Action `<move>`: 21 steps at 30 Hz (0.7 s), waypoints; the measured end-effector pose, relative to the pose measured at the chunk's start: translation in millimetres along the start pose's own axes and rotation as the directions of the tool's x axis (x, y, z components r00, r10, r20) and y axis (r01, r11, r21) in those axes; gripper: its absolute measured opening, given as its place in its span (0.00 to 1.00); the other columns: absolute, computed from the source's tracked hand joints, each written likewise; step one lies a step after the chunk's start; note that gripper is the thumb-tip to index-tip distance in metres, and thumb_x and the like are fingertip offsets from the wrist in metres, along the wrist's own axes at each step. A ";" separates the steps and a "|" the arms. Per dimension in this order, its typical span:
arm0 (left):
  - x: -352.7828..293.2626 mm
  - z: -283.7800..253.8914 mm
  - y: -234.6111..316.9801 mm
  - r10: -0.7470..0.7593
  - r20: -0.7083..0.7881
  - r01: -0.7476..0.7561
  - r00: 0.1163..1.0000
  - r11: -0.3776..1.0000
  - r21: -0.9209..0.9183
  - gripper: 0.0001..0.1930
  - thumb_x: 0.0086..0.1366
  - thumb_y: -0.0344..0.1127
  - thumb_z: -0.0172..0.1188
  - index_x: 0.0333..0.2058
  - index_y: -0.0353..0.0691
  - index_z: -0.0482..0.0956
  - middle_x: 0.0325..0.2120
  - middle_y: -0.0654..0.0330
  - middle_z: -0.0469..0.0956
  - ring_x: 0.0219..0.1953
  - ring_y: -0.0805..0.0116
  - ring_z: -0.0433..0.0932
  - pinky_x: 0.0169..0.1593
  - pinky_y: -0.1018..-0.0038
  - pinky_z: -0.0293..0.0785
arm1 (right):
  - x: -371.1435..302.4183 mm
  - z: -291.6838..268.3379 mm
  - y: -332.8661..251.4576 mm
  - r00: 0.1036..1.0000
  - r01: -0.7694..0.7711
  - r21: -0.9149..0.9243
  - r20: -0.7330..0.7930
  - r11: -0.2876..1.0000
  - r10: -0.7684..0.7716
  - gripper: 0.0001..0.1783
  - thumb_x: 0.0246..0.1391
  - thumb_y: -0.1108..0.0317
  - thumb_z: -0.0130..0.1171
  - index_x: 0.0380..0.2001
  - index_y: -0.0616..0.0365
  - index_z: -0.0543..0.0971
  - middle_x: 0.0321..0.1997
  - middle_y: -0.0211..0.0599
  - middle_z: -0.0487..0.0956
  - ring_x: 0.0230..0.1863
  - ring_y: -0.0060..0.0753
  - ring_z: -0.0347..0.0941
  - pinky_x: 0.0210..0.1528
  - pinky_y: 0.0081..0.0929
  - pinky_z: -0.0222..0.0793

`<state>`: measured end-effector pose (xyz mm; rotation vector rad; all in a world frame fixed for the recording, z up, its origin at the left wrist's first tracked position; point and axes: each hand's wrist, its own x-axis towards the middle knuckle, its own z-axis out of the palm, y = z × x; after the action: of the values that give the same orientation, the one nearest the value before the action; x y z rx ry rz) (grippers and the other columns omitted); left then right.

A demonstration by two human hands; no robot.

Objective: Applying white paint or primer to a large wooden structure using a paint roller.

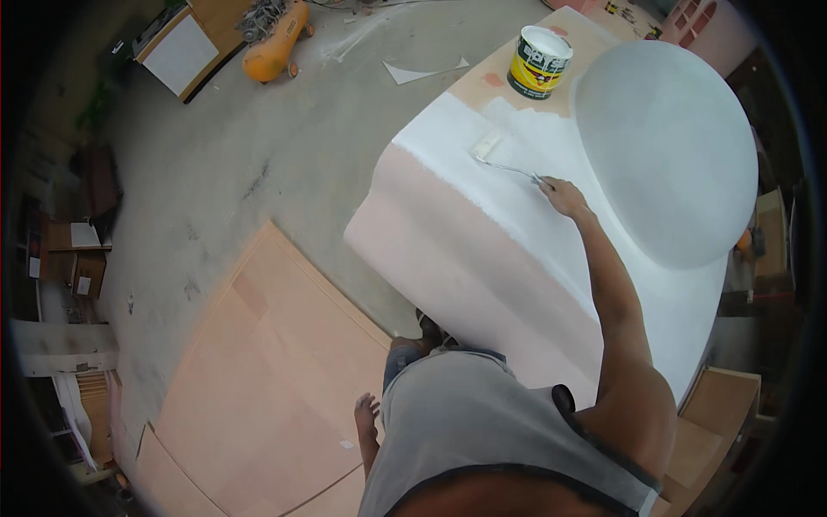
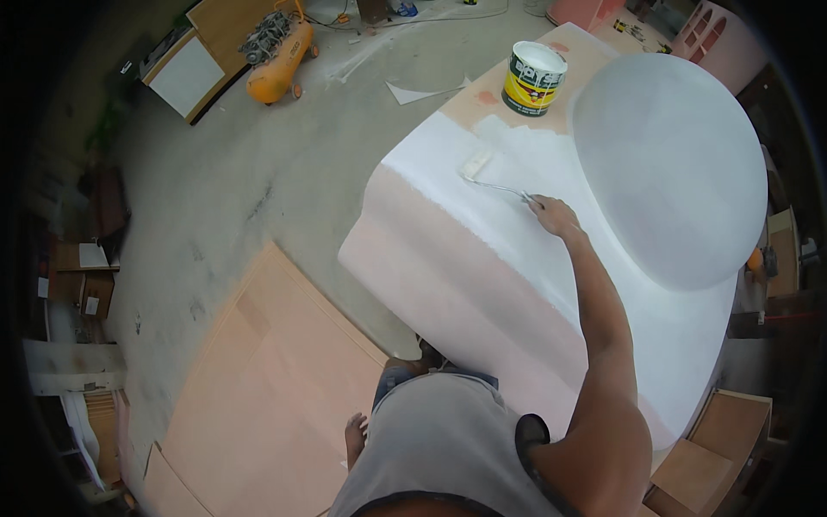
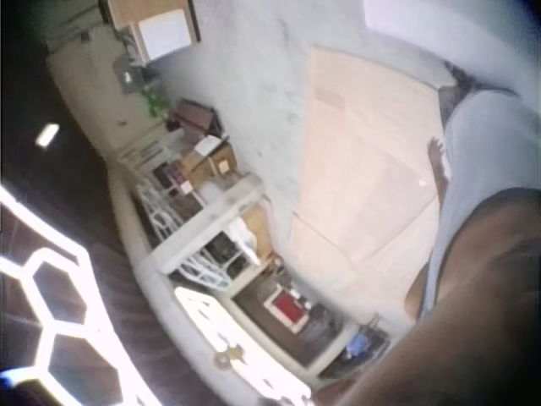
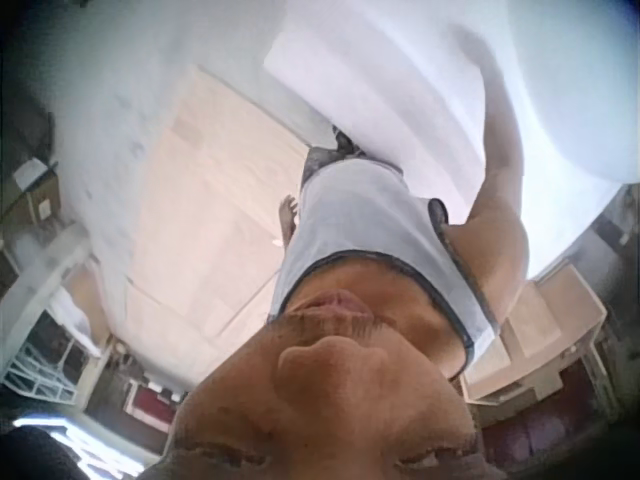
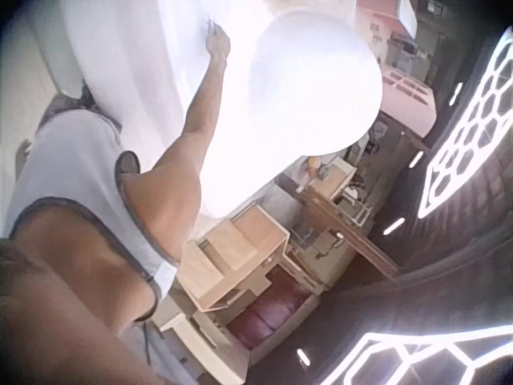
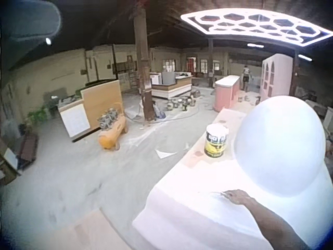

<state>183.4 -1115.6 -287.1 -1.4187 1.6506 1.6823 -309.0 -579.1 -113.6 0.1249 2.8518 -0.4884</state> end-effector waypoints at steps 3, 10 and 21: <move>-3.8 -34.1 -18.4 -0.014 -0.054 0.013 0.998 0.999 -0.029 0.22 0.70 0.40 0.47 0.60 0.40 0.70 0.51 0.55 0.77 0.48 0.59 0.78 0.50 0.63 0.73 | 15.7 -1.5 -19.1 1.000 -0.017 0.037 0.026 0.999 0.016 0.23 0.66 0.50 0.47 0.58 0.46 0.78 0.55 0.46 0.80 0.57 0.51 0.75 0.60 0.43 0.68; 89.4 -96.8 64.5 -0.108 0.043 0.098 0.993 0.978 0.185 0.24 0.72 0.42 0.42 0.62 0.40 0.68 0.55 0.50 0.75 0.50 0.56 0.78 0.51 0.59 0.73 | 128.7 -7.3 -123.7 0.998 0.012 0.061 0.057 0.998 -0.016 0.24 0.65 0.51 0.47 0.58 0.45 0.78 0.55 0.50 0.80 0.54 0.54 0.76 0.59 0.44 0.70; 257.6 -188.4 331.1 0.064 0.267 -0.189 0.961 0.860 0.474 0.23 0.70 0.40 0.47 0.62 0.42 0.68 0.55 0.53 0.76 0.48 0.57 0.80 0.50 0.59 0.74 | 38.0 69.4 -250.8 0.882 -0.188 0.691 -0.194 0.698 0.430 0.21 0.71 0.51 0.44 0.50 0.53 0.79 0.23 0.40 0.78 0.18 0.37 0.74 0.25 0.35 0.72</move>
<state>-125.9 -1455.8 -295.0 -0.8352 1.8846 1.2908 -361.4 -836.7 -107.3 0.8966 2.7171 -1.5016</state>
